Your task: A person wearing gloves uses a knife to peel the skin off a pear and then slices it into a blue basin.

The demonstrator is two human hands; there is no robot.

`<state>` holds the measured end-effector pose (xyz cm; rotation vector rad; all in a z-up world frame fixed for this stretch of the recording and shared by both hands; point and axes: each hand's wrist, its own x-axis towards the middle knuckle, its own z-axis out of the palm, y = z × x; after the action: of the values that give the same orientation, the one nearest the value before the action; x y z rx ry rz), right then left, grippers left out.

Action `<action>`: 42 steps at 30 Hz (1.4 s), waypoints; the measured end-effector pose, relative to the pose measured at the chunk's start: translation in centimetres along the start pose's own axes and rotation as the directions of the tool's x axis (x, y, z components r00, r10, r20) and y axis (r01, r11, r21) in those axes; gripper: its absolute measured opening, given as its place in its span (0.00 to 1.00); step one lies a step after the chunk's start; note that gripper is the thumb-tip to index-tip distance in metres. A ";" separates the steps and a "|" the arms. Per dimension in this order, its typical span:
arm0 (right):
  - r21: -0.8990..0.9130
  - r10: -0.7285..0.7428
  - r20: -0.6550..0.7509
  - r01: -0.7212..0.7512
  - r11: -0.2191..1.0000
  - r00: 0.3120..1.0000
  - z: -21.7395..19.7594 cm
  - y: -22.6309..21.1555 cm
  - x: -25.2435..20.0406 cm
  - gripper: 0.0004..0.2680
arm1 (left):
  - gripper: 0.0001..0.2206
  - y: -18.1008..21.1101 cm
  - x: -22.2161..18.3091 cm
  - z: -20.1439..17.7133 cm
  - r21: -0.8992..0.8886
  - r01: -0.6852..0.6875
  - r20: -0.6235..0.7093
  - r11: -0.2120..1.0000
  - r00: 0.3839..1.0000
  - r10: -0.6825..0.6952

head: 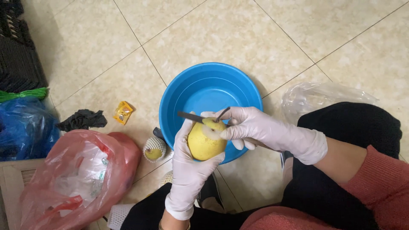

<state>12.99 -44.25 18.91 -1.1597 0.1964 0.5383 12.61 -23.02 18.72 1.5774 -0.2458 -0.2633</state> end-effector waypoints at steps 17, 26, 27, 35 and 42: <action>0.248 0.150 -0.324 -0.069 0.966 0.934 -4.0 11.9 6.0 0.16 | 0.49 0.4 -0.1 -0.9 -0.200 -0.120 -0.087 0.972 0.991 0.104; 0.495 0.515 -0.351 -0.312 0.811 0.783 -6.8 21.1 11.5 0.23 | 0.48 1.8 0.2 -2.7 -0.550 -0.017 -0.153 0.835 0.985 -0.081; 0.489 0.494 -0.394 -0.279 0.827 0.775 -6.4 20.7 11.3 0.21 | 0.48 1.9 0.5 -2.9 -0.588 0.033 -0.175 0.808 0.970 -0.166; 0.615 0.502 -0.330 -0.221 0.757 0.799 -7.4 18.8 10.9 0.14 | 0.44 -8.7 4.5 -6.1 -0.715 -0.150 -0.156 0.683 0.986 0.053; 0.464 0.383 -0.441 -0.159 0.871 0.812 -9.9 14.7 11.6 0.15 | 0.42 -11.7 8.1 -6.5 -0.747 -0.239 -0.043 0.620 0.948 0.314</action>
<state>16.85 -45.43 -1.88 -0.8405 0.9271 0.3972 22.26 -19.11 7.02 0.6785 -0.3929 -0.1577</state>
